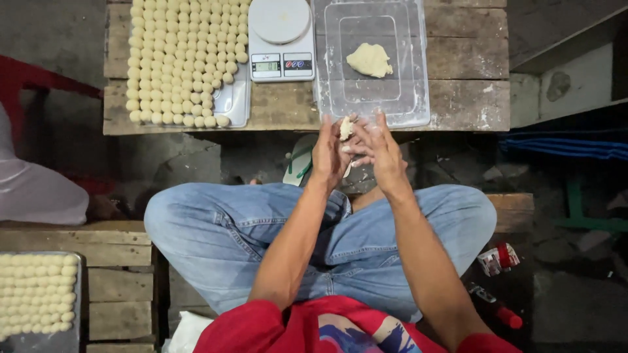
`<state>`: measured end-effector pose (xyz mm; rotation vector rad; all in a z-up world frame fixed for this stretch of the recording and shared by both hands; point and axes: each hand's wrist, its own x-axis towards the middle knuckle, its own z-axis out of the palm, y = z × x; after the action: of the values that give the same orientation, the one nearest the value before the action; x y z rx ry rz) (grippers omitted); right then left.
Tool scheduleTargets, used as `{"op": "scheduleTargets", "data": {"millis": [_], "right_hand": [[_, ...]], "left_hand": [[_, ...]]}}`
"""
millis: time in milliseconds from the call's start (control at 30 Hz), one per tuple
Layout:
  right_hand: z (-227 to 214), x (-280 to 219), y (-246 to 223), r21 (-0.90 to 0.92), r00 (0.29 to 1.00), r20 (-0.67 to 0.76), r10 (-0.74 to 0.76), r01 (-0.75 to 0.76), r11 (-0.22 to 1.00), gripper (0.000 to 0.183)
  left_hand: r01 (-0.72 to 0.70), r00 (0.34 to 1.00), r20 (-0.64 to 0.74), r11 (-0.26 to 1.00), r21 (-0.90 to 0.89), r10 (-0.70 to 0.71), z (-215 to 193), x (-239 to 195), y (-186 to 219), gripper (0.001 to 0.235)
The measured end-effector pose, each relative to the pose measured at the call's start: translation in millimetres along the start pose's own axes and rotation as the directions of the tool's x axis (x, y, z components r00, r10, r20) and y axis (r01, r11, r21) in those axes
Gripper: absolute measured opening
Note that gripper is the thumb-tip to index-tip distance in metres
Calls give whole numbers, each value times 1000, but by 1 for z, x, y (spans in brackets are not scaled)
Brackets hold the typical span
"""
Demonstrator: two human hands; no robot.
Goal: The person repeatedly tears small pieces of dough from a larger mass, weighs them on a digital scale, and rolls them into uniform balls by hand. The finished dough balls are placed onto a metal tray.
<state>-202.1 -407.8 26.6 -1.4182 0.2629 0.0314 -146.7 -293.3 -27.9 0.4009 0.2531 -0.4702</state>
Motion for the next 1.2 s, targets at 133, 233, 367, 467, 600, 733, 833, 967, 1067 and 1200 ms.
{"op": "scheduleTargets", "data": {"millis": [133, 233, 367, 467, 600, 733, 833, 967, 1067, 1200], "right_hand": [[2, 3, -1, 23, 999, 24, 29, -30, 999, 80], [6, 0, -16, -40, 999, -9, 41, -41, 998, 76], [2, -3, -43, -378, 975, -155, -159, 90, 921, 62], [1, -2, -101, -533, 962, -207, -180, 43, 845, 42], [-82, 102, -41, -689, 923, -214, -318, 88, 719, 27], [-108, 156, -20, -632, 911, -350, -218, -57, 773, 38], [-110, 191, 14, -554, 915, -342, -211, -15, 832, 43], [-94, 209, 41, -501, 907, -318, -277, 87, 861, 31], [-99, 218, 48, -589, 918, -283, -276, 61, 806, 32], [-102, 219, 53, -607, 907, -316, -278, 32, 794, 23]], "left_hand": [[-145, 981, -23, 814, 563, 191, 21, -10, 16, 33], [-158, 974, 21, 609, 777, 226, -6, 1, 17, 28], [-71, 973, -166, 892, 446, 161, -42, 30, 8, 28], [-50, 964, -198, 849, 525, 180, -48, 24, 26, 31], [-118, 957, -144, 794, 596, 250, -6, 7, 40, 39], [-24, 962, -208, 814, 581, 177, 15, 21, 28, 24], [23, 970, -201, 771, 636, 137, 32, 39, 27, 27], [25, 958, -198, 628, 778, 207, 21, 86, 1, 35], [-279, 905, 156, 275, 920, 395, -8, 116, -22, 39], [-372, 862, 324, 53, 927, 390, 5, 143, -32, 45]]}}
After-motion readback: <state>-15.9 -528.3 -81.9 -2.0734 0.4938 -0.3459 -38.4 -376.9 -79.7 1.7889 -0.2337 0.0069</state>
